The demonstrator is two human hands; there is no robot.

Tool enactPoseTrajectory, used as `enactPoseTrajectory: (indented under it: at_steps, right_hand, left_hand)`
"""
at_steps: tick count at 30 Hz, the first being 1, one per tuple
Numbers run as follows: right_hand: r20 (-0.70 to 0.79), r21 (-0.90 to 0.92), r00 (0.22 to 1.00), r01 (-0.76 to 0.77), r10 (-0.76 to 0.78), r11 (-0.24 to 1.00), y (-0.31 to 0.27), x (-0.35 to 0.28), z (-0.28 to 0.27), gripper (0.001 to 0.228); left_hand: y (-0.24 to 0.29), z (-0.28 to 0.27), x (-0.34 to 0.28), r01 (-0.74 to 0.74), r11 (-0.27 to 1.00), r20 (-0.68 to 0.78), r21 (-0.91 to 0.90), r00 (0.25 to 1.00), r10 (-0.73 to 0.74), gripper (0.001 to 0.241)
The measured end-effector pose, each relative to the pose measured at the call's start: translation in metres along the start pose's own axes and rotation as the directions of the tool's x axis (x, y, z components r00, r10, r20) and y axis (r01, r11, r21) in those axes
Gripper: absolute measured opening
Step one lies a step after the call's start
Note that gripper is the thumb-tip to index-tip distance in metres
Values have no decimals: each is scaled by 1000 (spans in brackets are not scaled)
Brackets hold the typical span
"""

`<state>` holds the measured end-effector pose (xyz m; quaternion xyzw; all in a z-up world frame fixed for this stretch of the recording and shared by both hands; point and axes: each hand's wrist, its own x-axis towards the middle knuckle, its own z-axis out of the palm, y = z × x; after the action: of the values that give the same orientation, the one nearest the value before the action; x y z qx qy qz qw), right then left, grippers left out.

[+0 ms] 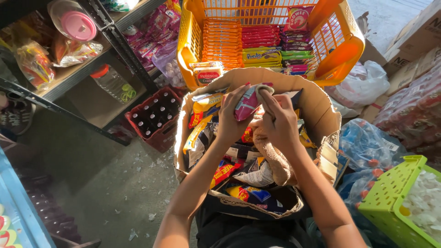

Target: Wiping down snack packages with a cloth and organizing them into a plastic crate.

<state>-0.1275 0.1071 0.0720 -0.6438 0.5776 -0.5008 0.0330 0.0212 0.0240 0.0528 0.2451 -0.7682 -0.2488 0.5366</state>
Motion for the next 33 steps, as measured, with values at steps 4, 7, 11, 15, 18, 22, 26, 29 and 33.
enactPoseTrajectory:
  at_steps: [4,7,11,15,18,22,26,29,33]
  right_hand:
    - [95,-7,994,48,-47,999,-9,-1,-1,59]
    - [249,104,961,94,-118,990,-25,1,-4,63]
    - [221,44,965,137,-143,990,-2,-1,4,65]
    - [41,-27,998,50,-49,998,16,5,1,64]
    - [52,11,996,70,-71,997,15,0,5,64]
    - [166,95,972,151,-165,984,-13,-4,7,64]
    - [264,124,955,104,-133,987,-13,-1,7,65]
    - [281,123,956,55,-87,991,-9,-3,5,64]
    - [244,122,957,133,-160,984,-4,-8,10,58]
  left_hand:
    - [-8,2,-1,-12,999,-48,-39,999,10,71]
    - [-15,-1,-3,64,993,-123,-95,990,-76,69]
    - [-19,0,-4,52,994,-97,-95,993,-61,66]
    - [-4,3,-2,-12,998,-48,65,999,15,65]
    - [-15,9,-6,-1,1000,-60,4,998,1,64]
    - [-18,6,-6,81,996,-57,30,995,-79,66]
    - [-19,1,-4,12,999,-36,42,999,-11,74]
    - [-23,2,-3,-85,994,-40,62,995,87,79]
    - [-11,-8,-1,-105,992,-20,68,994,106,79]
